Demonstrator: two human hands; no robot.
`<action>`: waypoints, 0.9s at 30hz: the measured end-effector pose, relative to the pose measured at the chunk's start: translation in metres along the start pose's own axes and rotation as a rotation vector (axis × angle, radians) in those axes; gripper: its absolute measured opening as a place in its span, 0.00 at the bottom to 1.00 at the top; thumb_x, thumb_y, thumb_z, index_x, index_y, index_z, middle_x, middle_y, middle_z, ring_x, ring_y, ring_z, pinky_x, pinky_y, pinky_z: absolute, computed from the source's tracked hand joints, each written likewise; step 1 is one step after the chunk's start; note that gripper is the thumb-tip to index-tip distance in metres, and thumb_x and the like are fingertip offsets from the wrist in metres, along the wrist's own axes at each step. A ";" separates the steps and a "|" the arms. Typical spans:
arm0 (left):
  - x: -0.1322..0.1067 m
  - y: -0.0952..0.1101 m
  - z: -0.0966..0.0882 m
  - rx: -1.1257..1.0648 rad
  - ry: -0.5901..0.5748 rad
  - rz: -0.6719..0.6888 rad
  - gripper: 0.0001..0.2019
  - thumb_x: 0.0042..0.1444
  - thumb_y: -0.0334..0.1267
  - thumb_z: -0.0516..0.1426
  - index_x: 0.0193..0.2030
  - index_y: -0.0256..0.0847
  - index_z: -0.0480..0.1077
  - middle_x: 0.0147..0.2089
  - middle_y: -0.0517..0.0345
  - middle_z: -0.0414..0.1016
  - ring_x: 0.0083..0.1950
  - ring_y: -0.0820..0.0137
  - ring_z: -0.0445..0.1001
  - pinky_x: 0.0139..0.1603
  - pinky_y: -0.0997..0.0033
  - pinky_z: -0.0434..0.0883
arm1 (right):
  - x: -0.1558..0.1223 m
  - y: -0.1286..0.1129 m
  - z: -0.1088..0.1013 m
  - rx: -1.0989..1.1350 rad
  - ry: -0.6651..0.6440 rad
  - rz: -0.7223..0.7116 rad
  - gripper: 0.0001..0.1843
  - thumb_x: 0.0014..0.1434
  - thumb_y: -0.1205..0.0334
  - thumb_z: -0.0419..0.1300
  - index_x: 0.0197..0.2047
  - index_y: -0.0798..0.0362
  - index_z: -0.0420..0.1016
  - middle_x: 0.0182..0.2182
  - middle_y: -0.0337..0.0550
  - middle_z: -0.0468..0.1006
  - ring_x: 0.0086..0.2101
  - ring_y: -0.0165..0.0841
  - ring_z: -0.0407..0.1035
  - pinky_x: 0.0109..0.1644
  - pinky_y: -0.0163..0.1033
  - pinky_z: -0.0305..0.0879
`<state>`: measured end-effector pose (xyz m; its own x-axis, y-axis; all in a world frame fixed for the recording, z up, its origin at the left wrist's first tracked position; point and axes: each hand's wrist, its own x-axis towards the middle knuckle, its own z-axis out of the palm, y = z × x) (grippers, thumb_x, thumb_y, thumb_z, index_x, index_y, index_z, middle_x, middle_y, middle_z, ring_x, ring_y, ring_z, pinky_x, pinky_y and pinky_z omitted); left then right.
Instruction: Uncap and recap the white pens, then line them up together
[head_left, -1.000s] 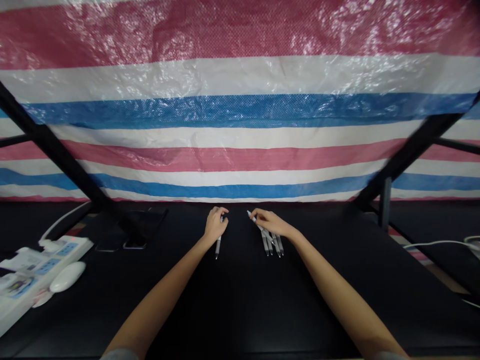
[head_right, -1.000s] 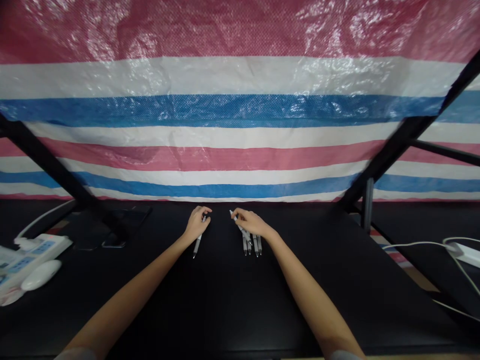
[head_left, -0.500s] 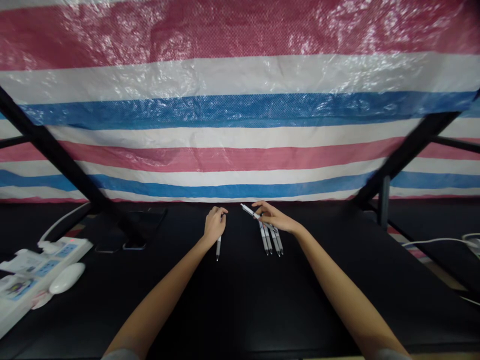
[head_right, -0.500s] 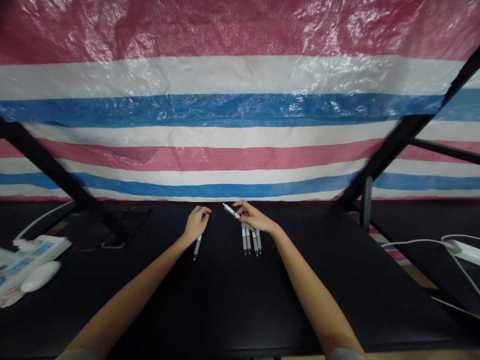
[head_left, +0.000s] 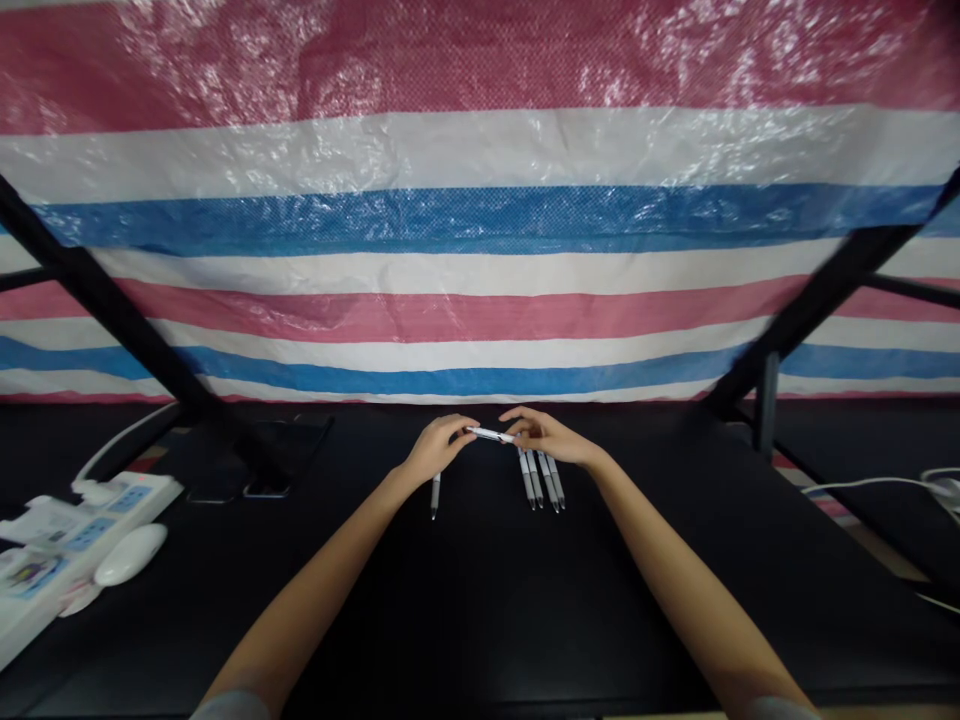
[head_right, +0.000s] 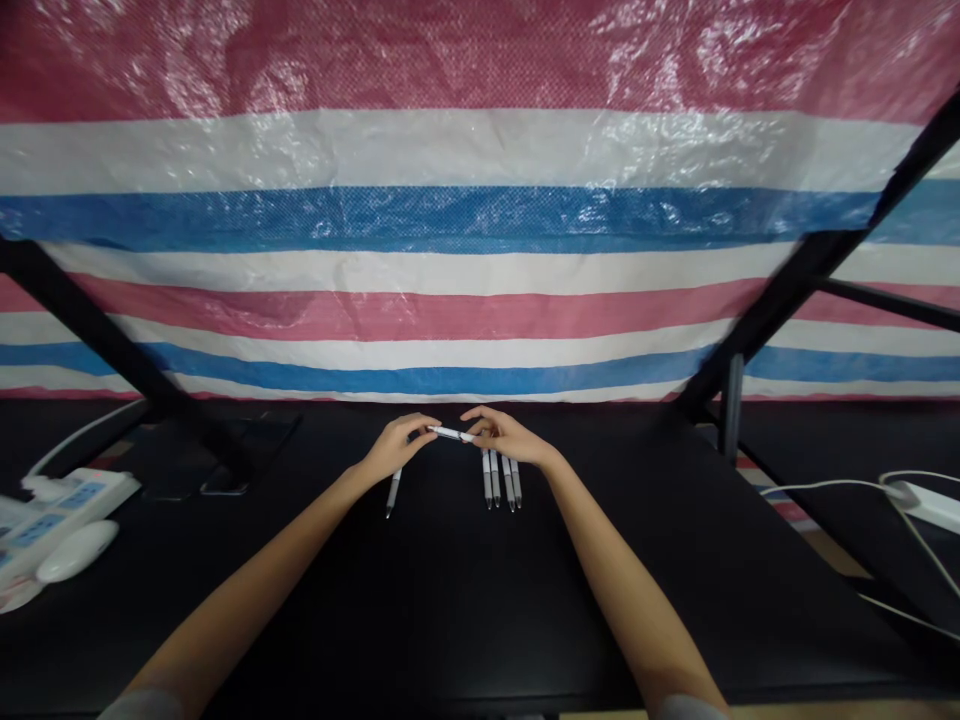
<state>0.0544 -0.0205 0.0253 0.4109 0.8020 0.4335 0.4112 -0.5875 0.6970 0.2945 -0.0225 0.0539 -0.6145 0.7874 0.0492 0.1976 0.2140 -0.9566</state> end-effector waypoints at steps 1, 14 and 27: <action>0.000 0.000 -0.002 0.004 0.000 -0.006 0.08 0.54 0.37 0.56 0.41 0.44 0.74 0.38 0.55 0.75 0.36 0.68 0.71 0.45 0.68 0.66 | 0.000 0.000 0.000 0.000 -0.004 -0.002 0.21 0.52 0.62 0.60 0.50 0.53 0.63 0.33 0.41 0.76 0.29 0.28 0.67 0.34 0.36 0.64; 0.000 0.004 -0.026 0.207 -0.115 0.051 0.08 0.60 0.41 0.51 0.38 0.41 0.68 0.37 0.58 0.69 0.38 0.70 0.68 0.41 0.70 0.65 | 0.002 0.000 -0.002 -0.356 0.003 0.053 0.14 0.54 0.61 0.58 0.42 0.58 0.77 0.29 0.44 0.79 0.28 0.30 0.68 0.34 0.36 0.63; 0.000 0.010 -0.027 0.262 -0.122 0.077 0.10 0.58 0.44 0.54 0.40 0.40 0.68 0.41 0.56 0.68 0.41 0.68 0.68 0.44 0.66 0.65 | 0.001 -0.006 0.002 -0.504 0.096 -0.009 0.13 0.54 0.60 0.59 0.42 0.54 0.79 0.27 0.41 0.78 0.26 0.29 0.67 0.32 0.34 0.60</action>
<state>0.0363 -0.0236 0.0472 0.5372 0.7443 0.3968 0.5647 -0.6668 0.4863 0.2916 -0.0243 0.0590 -0.5496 0.8288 0.1055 0.5508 0.4544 -0.7001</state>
